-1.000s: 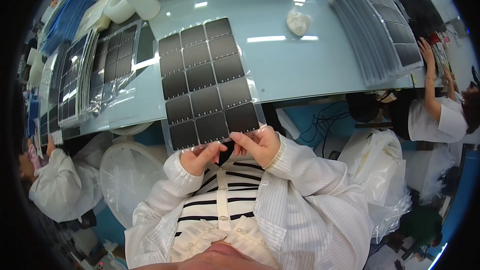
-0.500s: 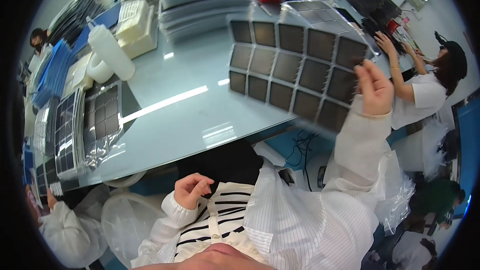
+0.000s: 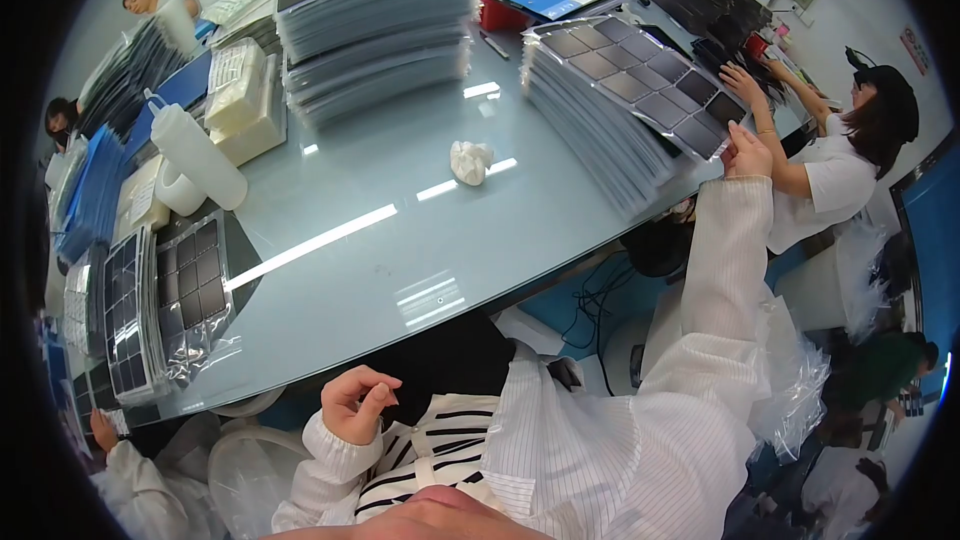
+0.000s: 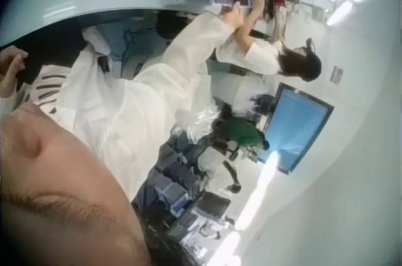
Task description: Inspecting, cleaning with a pad and liquid, and placing film-like sheets into plastic sleeves.
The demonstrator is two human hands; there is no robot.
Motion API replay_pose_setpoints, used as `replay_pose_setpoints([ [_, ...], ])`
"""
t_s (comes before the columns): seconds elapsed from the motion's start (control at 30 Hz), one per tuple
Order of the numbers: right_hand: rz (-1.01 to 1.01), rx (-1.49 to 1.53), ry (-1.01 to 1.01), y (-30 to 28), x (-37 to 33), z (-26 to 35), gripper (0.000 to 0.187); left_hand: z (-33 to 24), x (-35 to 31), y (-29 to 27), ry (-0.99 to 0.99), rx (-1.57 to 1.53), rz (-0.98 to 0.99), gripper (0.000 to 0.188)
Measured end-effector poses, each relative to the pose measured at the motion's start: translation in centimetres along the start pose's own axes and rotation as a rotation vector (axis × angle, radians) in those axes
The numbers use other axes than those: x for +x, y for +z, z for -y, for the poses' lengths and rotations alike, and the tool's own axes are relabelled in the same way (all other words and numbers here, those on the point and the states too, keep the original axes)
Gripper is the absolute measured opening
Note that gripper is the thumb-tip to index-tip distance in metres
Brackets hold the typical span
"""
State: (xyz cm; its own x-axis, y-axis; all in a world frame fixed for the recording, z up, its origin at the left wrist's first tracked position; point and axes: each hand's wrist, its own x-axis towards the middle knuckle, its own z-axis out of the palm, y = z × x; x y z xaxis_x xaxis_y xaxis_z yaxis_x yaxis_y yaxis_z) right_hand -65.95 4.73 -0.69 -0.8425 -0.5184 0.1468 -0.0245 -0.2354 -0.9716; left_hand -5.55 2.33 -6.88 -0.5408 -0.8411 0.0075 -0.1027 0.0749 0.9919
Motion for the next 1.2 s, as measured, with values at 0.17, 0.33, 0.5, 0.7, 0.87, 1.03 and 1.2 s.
replay_pose_setpoints([
  [0.17, -0.020, -0.064, 0.045, 2.2, 0.8, 0.9, 0.010, -1.4, 1.5, -0.6, 0.078, 0.095, -0.009, 0.018],
  [0.33, -0.015, -0.256, -0.007, 2.0, 0.8, 1.1, 0.016, -2.1, 3.1, -1.6, 0.157, 0.165, -0.071, 0.016],
  [0.5, 0.033, -0.458, -0.023, 2.0, 0.4, 1.3, 0.021, -2.3, 4.7, -2.9, 0.198, 0.263, -0.154, 0.014],
  [0.7, -0.032, -0.391, -0.080, 1.9, 0.2, 0.3, 0.057, -1.1, 5.6, -4.0, 0.106, 0.278, -0.161, 0.015],
  [0.87, 0.006, -0.403, -0.073, 2.2, 0.4, 0.8, 0.060, -0.5, 5.7, -4.5, 0.101, 0.305, -0.127, 0.016],
  [1.03, 0.015, -0.406, -0.084, 3.4, 0.5, 2.0, 0.041, -0.6, 5.8, -4.7, 0.101, 0.283, -0.134, 0.017],
  [1.2, -0.074, -0.476, -0.134, 3.6, 0.4, 1.2, 0.037, -0.5, 5.8, -4.8, 0.140, 0.279, -0.120, 0.016],
])
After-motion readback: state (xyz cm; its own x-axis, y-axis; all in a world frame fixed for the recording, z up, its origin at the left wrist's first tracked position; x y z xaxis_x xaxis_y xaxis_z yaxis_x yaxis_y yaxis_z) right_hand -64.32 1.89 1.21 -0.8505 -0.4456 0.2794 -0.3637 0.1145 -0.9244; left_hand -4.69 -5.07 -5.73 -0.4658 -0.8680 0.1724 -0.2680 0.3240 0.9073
